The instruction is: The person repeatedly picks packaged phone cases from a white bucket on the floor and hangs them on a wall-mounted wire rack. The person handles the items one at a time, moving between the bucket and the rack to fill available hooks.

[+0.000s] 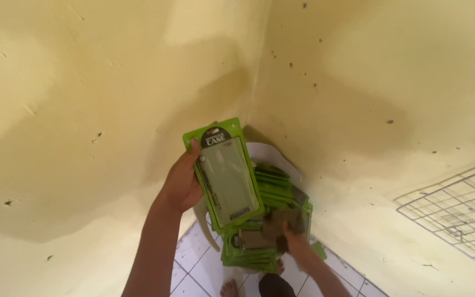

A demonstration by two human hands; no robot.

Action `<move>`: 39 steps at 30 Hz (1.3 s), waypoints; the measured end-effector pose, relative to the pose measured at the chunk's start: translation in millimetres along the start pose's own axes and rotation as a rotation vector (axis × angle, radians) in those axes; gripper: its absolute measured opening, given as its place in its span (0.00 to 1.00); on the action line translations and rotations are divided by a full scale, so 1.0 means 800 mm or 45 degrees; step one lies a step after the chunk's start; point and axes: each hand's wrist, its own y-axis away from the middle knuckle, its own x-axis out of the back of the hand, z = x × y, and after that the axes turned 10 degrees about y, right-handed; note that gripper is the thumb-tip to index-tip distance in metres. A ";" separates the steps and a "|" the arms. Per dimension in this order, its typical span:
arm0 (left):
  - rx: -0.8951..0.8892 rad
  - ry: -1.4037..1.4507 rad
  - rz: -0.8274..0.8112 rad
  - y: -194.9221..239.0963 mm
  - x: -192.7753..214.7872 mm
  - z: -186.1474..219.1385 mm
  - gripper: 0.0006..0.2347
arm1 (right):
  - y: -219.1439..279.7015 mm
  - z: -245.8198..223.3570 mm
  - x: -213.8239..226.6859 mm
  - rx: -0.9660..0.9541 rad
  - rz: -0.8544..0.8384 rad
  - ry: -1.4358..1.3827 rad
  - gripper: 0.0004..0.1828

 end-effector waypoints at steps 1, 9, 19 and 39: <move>0.026 0.022 0.020 -0.003 0.005 -0.006 0.25 | 0.007 -0.014 0.008 0.086 -0.026 -0.224 0.36; 0.308 -0.148 0.146 -0.019 0.056 -0.091 0.22 | 0.142 -0.213 0.012 1.772 0.357 0.586 0.34; 0.401 -0.079 0.371 -0.041 0.121 -0.101 0.22 | -0.012 -0.209 0.027 1.062 0.171 0.425 0.29; 0.419 0.209 0.936 -0.095 0.221 -0.227 0.22 | -0.289 -0.268 0.006 0.991 0.007 2.027 0.39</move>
